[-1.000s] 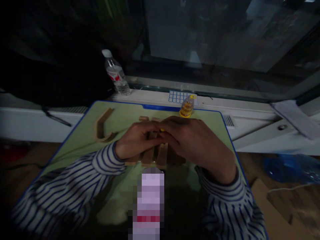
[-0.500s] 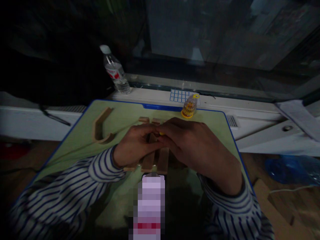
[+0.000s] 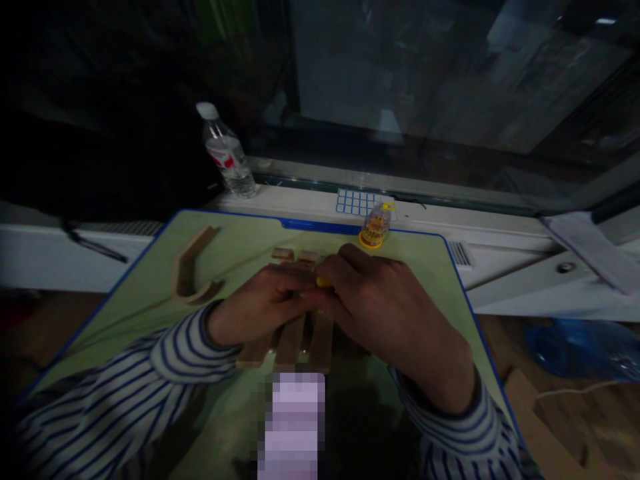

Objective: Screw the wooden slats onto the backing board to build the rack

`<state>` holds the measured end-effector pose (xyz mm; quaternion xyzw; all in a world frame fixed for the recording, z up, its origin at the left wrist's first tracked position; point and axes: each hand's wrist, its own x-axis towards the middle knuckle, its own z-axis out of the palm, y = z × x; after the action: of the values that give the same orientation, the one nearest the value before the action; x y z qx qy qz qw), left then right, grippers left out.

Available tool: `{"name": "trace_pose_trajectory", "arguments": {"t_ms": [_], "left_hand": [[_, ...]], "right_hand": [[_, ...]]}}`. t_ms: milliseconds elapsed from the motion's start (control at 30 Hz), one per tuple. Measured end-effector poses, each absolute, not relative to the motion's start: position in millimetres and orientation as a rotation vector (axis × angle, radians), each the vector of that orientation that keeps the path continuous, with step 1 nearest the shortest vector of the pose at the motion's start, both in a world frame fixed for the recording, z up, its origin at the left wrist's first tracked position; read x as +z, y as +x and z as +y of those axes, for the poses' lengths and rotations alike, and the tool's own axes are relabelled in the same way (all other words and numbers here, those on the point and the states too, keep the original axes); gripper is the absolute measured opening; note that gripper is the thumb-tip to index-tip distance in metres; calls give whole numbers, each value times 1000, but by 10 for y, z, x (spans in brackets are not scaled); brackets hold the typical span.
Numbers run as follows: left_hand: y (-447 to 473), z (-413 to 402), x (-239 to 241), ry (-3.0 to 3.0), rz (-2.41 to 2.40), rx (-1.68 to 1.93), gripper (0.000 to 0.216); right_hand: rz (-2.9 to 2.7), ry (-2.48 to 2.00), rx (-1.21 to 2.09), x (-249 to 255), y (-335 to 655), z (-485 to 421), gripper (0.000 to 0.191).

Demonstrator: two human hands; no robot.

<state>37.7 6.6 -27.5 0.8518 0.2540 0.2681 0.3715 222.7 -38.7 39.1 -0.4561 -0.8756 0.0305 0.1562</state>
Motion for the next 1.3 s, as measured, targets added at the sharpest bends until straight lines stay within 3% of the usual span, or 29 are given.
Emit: {"name": "trace_pose_trajectory", "arguments": {"t_ms": [267, 533, 1067, 1300], "left_hand": [[366, 46, -298, 2197, 809, 900, 23], [348, 76, -331, 2184, 732, 929, 15], [299, 137, -276, 2242, 487, 556, 22], [280, 119, -268, 2300, 546, 678, 18]], "right_hand": [[-2549, -1329, 107, 419, 2192, -442, 21], [-2527, -1180, 216, 450, 2253, -472, 40], [-2558, -1260, 218, 462, 2219, -447, 28], [-2558, -1270, 249, 450, 2209, -455, 25]]}}
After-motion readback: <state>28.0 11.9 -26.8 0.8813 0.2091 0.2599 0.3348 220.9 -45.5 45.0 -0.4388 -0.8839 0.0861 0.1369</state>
